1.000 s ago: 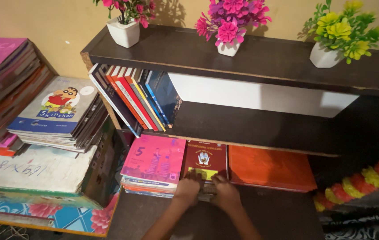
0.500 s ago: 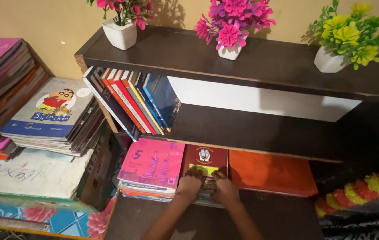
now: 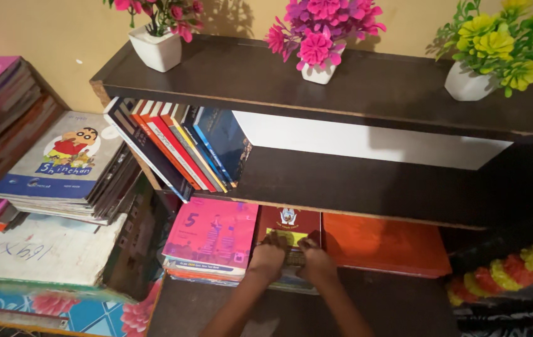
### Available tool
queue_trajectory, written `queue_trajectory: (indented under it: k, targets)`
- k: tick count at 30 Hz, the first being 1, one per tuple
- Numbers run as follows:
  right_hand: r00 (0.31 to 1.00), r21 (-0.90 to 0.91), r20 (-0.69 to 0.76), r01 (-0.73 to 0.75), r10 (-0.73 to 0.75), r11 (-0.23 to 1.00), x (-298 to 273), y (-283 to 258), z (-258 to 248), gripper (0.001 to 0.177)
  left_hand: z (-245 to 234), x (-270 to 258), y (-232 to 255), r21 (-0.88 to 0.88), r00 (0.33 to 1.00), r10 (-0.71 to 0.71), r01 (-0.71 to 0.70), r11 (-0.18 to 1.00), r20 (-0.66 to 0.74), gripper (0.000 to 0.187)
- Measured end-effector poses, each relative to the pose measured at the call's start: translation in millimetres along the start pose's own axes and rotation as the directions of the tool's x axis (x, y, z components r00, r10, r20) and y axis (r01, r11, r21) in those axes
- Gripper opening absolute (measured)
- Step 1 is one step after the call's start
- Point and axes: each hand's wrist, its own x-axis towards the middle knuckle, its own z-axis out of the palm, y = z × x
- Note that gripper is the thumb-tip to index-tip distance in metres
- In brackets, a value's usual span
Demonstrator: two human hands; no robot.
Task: The person picks up books from a table and places them one by one onto a lower shelf, arranging them in neat stacks. The person handles various children's books and notebooks, aligning them carefully on the shelf.
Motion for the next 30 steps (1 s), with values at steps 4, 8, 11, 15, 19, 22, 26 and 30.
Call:
queue_trajectory:
  k: [4,8,11,15,19,22,26,30]
  targets:
    - [0.999,-0.033,0.022,-0.044,0.045,0.998,0.2,-1.6,0.7,0.087,-7.8,0.9,2.0,-0.010,0.999,-0.004,0.003,1.000,-0.045,0.086]
    - [0.998,-0.042,0.016,-0.063,0.064,0.997,-0.1,-4.5,-0.3,0.090,-18.8,-4.1,3.4,-0.027,1.000,-0.010,0.011,1.000,0.024,0.081]
    - [0.995,-0.092,0.023,-0.096,0.099,0.991,0.5,-9.6,-0.5,0.095,-24.0,-6.1,3.2,-0.021,0.998,-0.016,0.017,1.000,0.061,0.081]
    - [0.983,-0.115,0.059,-0.167,0.175,0.979,1.2,-14.9,2.1,0.096,-15.3,-0.3,2.7,-0.009,0.998,-0.044,0.045,0.999,0.043,0.079]
    - [0.968,-0.116,0.056,-0.237,0.244,0.965,1.7,-16.5,6.6,0.089,12.7,7.3,-1.3,-0.021,0.990,-0.032,0.029,0.999,-0.138,0.075]
    - [0.965,-0.131,0.048,-0.248,0.256,0.960,1.8,-18.3,9.2,0.089,36.2,8.4,-5.0,-0.154,0.997,-0.081,0.083,0.985,0.014,0.066]
    - [0.962,-0.102,0.085,-0.251,0.260,0.963,1.5,-20.1,4.4,0.095,55.0,-11.1,0.9,-0.051,0.938,0.018,-0.038,0.998,-0.345,0.061]
    - [0.952,-0.055,0.084,-0.290,0.294,0.955,2.5,-22.2,2.5,0.099,45.7,-44.2,8.4,-0.211,0.967,0.022,-0.078,0.974,-0.254,0.066]
